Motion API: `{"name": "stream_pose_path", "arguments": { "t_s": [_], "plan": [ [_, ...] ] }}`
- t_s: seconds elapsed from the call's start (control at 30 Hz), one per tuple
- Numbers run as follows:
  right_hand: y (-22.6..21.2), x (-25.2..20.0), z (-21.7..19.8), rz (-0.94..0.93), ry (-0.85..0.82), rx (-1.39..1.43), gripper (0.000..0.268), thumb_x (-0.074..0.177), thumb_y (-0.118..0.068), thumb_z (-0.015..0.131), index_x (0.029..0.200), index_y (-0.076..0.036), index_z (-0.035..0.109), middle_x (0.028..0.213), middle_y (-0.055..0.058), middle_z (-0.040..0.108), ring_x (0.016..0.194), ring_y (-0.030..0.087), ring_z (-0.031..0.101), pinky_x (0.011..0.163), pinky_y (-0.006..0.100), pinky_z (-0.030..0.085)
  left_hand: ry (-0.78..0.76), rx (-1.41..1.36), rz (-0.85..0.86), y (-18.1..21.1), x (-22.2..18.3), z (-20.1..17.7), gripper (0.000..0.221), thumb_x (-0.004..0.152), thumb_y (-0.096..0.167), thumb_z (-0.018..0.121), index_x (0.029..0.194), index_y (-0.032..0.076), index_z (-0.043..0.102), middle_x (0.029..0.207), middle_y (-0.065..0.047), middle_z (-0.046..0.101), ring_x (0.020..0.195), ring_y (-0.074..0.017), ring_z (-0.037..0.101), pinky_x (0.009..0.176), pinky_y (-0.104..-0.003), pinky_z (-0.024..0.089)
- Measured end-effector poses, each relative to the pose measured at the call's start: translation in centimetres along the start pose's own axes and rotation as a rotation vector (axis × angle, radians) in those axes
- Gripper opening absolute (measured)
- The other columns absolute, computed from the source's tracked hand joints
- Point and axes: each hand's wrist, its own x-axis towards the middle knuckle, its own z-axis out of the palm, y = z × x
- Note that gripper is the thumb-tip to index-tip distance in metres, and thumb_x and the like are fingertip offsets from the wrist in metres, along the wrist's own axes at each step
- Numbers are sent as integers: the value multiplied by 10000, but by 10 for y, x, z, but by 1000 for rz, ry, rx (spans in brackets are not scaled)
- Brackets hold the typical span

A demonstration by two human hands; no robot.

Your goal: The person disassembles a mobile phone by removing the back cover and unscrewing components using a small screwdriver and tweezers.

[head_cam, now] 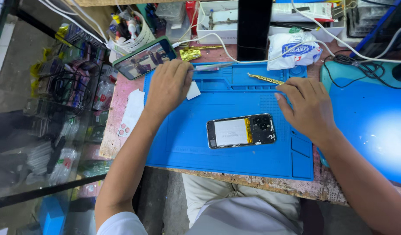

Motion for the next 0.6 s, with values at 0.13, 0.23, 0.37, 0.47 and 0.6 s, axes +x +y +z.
{"name": "stream_pose_path", "arguments": {
  "t_s": [0.13,0.23,0.37,0.47,0.6],
  "plan": [
    [-20,7,2,-13,-6,60,290,975,-160,740,1237,-52,679,1169,126,680,1049,309,658,894,435,541,-24,-142,-50,34,-1,-1,163,946,61,721,1076,54,623,994,-106,621,899,-318,611,797,-441,477],
    [-19,20,18,301,-74,545,367,982,-159,705,1307,-7,628,1085,137,700,914,243,712,748,353,574,-2,-205,-30,52,-1,1,186,952,53,715,1106,45,611,1036,-107,625,953,-315,623,831,-441,478],
    [-18,32,35,329,-38,681,182,1006,-138,690,1137,-13,709,959,126,751,803,244,721,693,350,568,6,-226,-54,52,3,3,153,950,44,698,1078,46,614,1005,-107,630,925,-315,625,798,-444,460],
    [-12,24,43,239,-69,577,157,1019,-127,658,1110,-8,707,953,125,741,795,249,723,694,360,562,24,-294,-121,46,-6,22,85,997,58,626,1075,34,602,994,-131,614,926,-334,612,823,-451,463],
    [8,20,49,243,-93,389,150,1042,-170,676,1068,-30,725,841,128,703,750,302,688,671,425,526,103,-330,-293,22,-25,33,127,1111,106,501,1074,20,586,976,-160,587,914,-348,592,833,-454,476]
  ]
}}
